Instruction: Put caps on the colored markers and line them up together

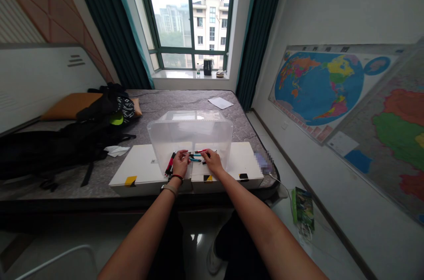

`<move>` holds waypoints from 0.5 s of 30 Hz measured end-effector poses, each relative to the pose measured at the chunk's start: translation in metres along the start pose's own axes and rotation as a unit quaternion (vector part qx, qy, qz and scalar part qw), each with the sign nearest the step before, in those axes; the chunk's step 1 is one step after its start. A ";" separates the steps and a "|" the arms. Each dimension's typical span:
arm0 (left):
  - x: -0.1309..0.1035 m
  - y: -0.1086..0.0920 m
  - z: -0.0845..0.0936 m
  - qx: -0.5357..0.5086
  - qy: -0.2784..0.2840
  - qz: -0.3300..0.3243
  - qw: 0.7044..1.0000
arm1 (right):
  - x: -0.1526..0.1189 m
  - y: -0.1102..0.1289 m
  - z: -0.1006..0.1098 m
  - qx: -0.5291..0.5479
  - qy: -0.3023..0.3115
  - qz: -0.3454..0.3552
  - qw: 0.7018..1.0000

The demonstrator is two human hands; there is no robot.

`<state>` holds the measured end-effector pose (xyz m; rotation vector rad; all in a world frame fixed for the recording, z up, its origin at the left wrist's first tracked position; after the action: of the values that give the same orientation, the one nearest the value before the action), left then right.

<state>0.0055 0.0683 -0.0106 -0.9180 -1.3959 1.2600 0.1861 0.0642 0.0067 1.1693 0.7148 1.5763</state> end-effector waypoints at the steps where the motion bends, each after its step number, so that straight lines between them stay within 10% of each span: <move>1: 0.000 0.000 0.000 0.001 -0.002 0.000 1.000 | 0.000 0.000 0.000 0.000 -0.002 -0.002 1.000; 15: 0.001 0.004 -0.001 0.002 0.007 0.001 1.000 | 0.001 -0.008 0.001 0.026 -0.044 -0.020 0.998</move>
<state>0.0058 0.0703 -0.0144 -0.9240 -1.3813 1.2551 0.1895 0.0673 0.0003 1.2473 0.7204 1.4718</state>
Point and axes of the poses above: each hand's wrist, its own x-axis towards the middle knuckle, its own z-axis out of the back of the hand, y = z × x, the point moved 3 cm from there along x, towards the middle knuckle, and after that the axes turned 9 degrees about x, right-handed, at the moved point
